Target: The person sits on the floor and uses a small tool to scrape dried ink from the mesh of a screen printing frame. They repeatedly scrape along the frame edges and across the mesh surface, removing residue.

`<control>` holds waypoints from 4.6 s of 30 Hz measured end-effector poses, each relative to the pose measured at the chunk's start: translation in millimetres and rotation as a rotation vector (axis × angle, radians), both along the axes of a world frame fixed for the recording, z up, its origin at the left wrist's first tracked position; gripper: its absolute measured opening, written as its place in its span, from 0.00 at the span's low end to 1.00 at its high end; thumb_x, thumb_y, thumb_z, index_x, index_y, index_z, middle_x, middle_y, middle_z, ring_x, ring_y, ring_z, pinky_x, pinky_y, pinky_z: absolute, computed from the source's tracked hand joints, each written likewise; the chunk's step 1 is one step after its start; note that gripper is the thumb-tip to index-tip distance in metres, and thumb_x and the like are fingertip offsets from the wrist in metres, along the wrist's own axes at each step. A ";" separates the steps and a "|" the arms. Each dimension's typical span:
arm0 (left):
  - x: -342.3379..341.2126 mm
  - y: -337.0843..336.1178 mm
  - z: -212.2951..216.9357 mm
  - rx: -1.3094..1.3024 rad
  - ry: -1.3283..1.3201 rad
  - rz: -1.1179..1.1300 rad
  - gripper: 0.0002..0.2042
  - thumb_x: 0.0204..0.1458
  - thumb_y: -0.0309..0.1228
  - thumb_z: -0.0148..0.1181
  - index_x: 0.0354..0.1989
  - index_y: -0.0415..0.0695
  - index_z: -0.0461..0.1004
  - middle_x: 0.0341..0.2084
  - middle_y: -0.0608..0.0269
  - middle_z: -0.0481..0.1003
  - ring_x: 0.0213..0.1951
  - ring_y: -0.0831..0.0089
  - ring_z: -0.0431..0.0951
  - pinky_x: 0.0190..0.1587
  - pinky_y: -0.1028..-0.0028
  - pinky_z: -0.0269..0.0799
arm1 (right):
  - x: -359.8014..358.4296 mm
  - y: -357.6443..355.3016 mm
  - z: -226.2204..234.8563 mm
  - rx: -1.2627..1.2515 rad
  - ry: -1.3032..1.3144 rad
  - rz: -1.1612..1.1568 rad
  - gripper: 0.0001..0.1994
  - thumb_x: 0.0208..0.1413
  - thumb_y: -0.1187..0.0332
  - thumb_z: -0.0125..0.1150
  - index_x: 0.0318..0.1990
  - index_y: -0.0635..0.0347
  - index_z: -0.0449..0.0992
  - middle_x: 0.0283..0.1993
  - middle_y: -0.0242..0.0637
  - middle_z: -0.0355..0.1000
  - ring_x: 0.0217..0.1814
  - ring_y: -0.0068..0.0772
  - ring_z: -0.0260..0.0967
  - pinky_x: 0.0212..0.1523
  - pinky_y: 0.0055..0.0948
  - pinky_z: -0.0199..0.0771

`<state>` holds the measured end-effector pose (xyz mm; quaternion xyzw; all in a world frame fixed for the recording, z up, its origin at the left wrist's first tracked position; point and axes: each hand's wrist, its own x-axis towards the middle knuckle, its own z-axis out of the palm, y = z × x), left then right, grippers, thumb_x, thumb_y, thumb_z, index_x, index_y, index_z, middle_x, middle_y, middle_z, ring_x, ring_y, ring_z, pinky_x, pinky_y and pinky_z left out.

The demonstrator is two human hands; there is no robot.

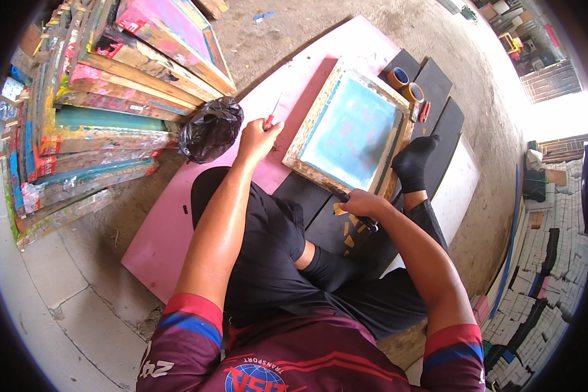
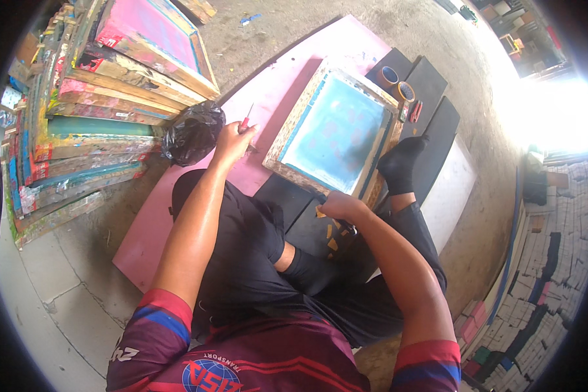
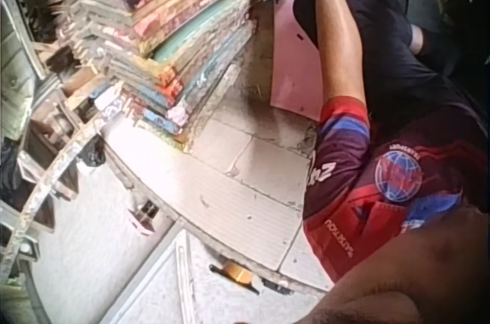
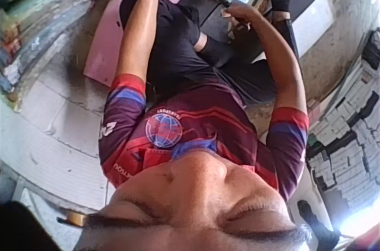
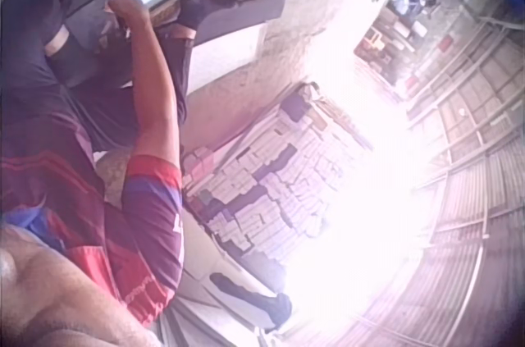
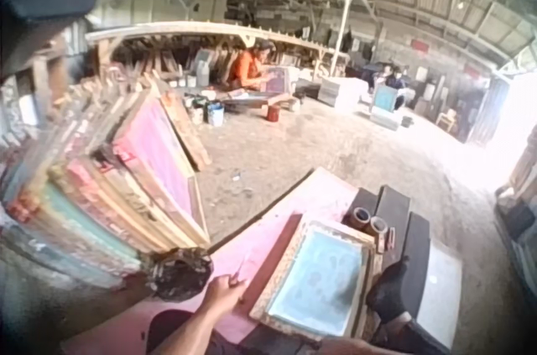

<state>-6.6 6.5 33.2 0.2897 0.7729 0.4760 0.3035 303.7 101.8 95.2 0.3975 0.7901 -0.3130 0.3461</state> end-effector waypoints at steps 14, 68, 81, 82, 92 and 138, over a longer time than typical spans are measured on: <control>6.5 14.3 -5.1 -0.066 0.119 -0.119 0.23 0.57 0.47 0.69 0.26 0.35 0.76 0.18 0.51 0.78 0.24 0.61 0.81 0.31 0.62 0.73 | 36.5 -50.7 -40.5 0.191 0.117 -0.281 0.18 0.63 0.61 0.56 0.52 0.62 0.80 0.48 0.64 0.79 0.55 0.66 0.77 0.57 0.56 0.76; 5.9 1.3 -18.3 -0.254 0.154 -0.205 0.22 0.57 0.48 0.68 0.32 0.36 0.79 0.22 0.58 0.80 0.26 0.69 0.80 0.31 0.67 0.73 | 35.0 5.3 -32.2 -0.417 0.116 -0.478 0.26 0.70 0.49 0.57 0.48 0.70 0.79 0.44 0.57 0.82 0.39 0.45 0.84 0.37 0.47 0.83; 11.6 4.9 -14.1 -0.237 0.123 -0.195 0.21 0.56 0.46 0.69 0.29 0.36 0.77 0.22 0.54 0.80 0.26 0.64 0.80 0.32 0.64 0.73 | 49.0 -55.8 -89.4 0.275 0.393 -0.362 0.23 0.66 0.49 0.58 0.50 0.63 0.80 0.44 0.61 0.80 0.53 0.66 0.76 0.55 0.56 0.75; 14.9 3.7 -8.0 -0.226 0.111 -0.197 0.21 0.56 0.45 0.69 0.27 0.36 0.77 0.21 0.51 0.79 0.25 0.61 0.81 0.32 0.62 0.73 | 50.0 -54.9 -88.7 0.266 0.385 -0.375 0.23 0.66 0.49 0.58 0.51 0.62 0.79 0.44 0.61 0.80 0.52 0.66 0.76 0.54 0.56 0.75; 30.9 -4.1 12.5 -0.258 -0.408 -0.533 0.14 0.60 0.38 0.68 0.44 0.39 0.82 0.27 0.66 0.82 0.16 0.85 0.66 0.16 0.79 0.60 | 15.2 -80.6 -47.3 -0.040 0.495 -0.490 0.22 0.66 0.49 0.59 0.46 0.64 0.79 0.38 0.62 0.78 0.50 0.68 0.76 0.49 0.56 0.74; 16.9 -0.2 -9.3 -0.219 -0.131 -0.240 0.15 0.59 0.38 0.67 0.31 0.36 0.77 0.20 0.59 0.78 0.19 0.73 0.76 0.21 0.69 0.69 | -21.1 -123.7 -60.9 -0.471 0.491 -1.303 0.25 0.69 0.50 0.58 0.52 0.69 0.69 0.35 0.47 0.74 0.29 0.40 0.77 0.27 0.42 0.77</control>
